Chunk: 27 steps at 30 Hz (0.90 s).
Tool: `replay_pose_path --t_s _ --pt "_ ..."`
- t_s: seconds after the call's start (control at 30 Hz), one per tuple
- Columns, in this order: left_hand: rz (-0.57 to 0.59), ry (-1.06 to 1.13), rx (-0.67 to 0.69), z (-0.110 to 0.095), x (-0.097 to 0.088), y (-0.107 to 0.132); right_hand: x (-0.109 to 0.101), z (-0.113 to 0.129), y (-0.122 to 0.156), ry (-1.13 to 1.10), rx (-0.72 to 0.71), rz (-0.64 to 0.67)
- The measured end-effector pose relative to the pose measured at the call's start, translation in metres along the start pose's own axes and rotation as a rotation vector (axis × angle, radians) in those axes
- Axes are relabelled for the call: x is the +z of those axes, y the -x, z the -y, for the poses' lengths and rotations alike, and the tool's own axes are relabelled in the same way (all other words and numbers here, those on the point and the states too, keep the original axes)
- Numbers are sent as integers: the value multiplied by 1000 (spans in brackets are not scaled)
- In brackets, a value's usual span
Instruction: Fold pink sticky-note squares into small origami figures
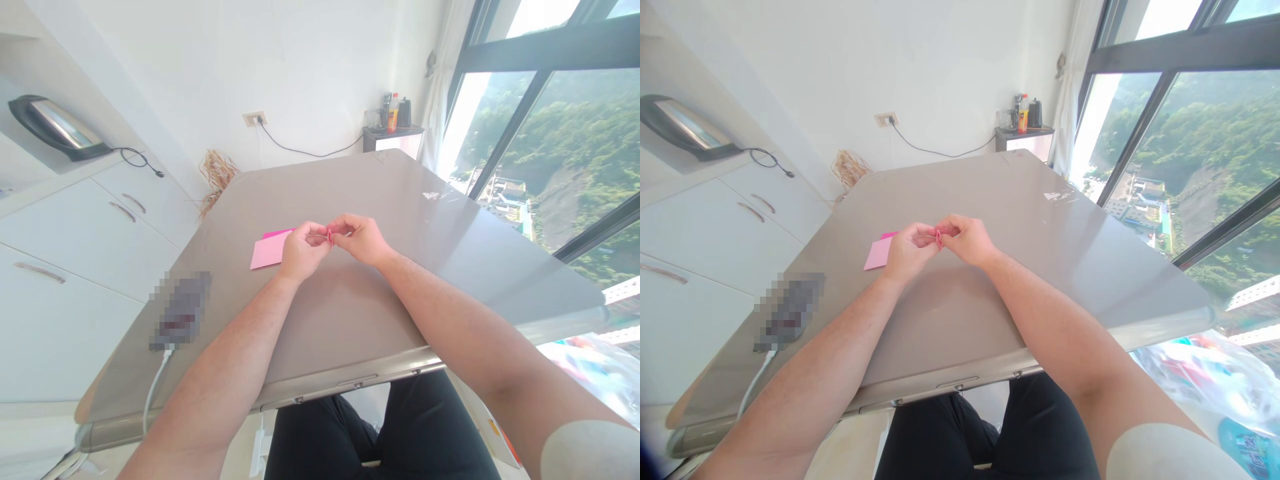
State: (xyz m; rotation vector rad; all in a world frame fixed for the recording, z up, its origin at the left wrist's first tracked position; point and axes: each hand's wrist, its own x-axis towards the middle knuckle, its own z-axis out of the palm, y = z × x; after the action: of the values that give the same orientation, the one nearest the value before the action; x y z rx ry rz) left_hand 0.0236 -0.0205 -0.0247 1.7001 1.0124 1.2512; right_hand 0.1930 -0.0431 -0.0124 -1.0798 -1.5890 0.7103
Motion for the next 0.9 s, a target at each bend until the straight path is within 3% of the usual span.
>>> replay_pose_path --t_s 0.9 --pt "-117 -28 -7 -2 8 2 6 3 1 134 -133 -38"
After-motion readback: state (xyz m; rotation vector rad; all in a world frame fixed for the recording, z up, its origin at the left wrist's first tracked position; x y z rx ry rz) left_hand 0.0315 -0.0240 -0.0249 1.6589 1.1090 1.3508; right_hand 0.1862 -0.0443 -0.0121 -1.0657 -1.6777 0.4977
